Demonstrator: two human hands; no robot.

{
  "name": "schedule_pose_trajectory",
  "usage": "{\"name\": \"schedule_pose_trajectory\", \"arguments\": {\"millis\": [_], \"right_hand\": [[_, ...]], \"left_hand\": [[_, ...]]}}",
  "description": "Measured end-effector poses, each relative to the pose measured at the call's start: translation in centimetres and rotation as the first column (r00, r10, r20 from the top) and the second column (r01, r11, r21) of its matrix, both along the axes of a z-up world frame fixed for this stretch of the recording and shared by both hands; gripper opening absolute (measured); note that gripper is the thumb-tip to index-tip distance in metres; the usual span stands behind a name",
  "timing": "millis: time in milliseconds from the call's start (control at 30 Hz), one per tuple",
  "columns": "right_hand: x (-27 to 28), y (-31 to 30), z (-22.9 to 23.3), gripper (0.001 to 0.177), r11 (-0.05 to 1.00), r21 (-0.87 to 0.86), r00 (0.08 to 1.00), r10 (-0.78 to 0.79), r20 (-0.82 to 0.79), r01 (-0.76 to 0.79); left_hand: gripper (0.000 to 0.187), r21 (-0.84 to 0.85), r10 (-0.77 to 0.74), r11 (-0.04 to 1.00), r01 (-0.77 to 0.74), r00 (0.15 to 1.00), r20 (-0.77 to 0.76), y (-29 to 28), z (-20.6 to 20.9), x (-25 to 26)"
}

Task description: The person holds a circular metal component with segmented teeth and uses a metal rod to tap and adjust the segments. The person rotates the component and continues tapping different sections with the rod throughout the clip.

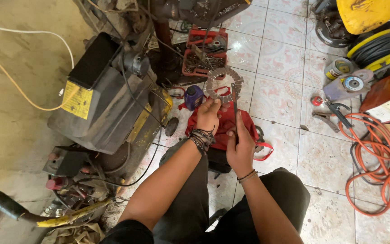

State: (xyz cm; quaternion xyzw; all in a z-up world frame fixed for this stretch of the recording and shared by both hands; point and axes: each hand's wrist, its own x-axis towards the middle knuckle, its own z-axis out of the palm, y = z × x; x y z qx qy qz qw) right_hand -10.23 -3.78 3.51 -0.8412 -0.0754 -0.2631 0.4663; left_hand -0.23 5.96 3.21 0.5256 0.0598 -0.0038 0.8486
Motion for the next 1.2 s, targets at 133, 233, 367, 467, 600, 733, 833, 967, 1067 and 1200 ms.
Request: {"name": "schedule_pose_trajectory", "arguments": {"millis": [133, 233, 367, 467, 600, 733, 833, 967, 1067, 1200], "right_hand": [[-0.2, -0.8, 0.1, 0.059, 1.000, 0.010, 1.000, -0.001, 0.011, 0.001], [0.0, -1.3, -0.3, 0.058, 1.000, 0.027, 1.000, 0.007, 0.017, -0.007], [0.0, -1.8, -0.4, 0.061, 1.000, -0.001, 1.000, 0.030, -0.006, -0.030], [-0.2, -1.8, 0.0, 0.063, 0.998, -0.047, 0.999, 0.036, -0.017, -0.037], [-0.4, -1.6, 1.0, 0.066, 0.990, -0.140, 0.999, 0.020, -0.043, -0.026], [-0.5, -1.7, 1.1, 0.067, 0.983, -0.185, 0.998, 0.002, -0.059, -0.013], [-0.8, -1.7, 1.2, 0.068, 0.973, -0.230, 0.998, -0.012, -0.067, -0.004], [-1.1, -1.8, 1.3, 0.070, 0.970, -0.241, 0.993, -0.007, -0.114, -0.020], [-1.2, -1.8, 1.3, 0.070, 0.965, -0.260, 0.992, -0.011, -0.128, -0.023], [-1.3, -1.8, 1.1, 0.069, 0.959, -0.282, 0.991, -0.014, -0.135, -0.025]], "left_hand": [[0.028, 0.015, -0.008, 1.000, 0.008, 1.000, 0.025, -1.1, -1.1, 0.1], [0.029, -0.023, 0.006, 1.000, -0.005, 0.999, 0.053, -1.2, 0.3, -0.4], [0.028, 0.019, -0.002, 1.000, 0.001, 0.997, 0.081, -1.2, 0.1, -0.2], [0.027, 0.054, -0.014, 0.998, 0.010, 0.996, 0.083, -1.2, -1.0, 0.1], [0.030, 0.025, -0.005, 1.000, 0.003, 0.995, 0.104, -1.0, -1.3, 0.3], [0.030, 0.037, 0.009, 0.999, -0.013, 0.994, 0.113, -0.9, 0.0, 0.0], [0.029, 0.093, 0.006, 0.996, -0.017, 0.993, 0.119, -0.7, -0.1, 0.0], [0.030, 0.082, 0.045, 0.995, -0.056, 0.991, 0.130, -0.8, -0.9, 0.3], [0.030, 0.064, 0.060, 0.996, -0.069, 0.989, 0.138, -0.9, -0.9, 0.5], [0.031, 0.007, 0.076, 0.997, -0.078, 0.984, 0.161, -0.5, 0.8, 0.0]]}}
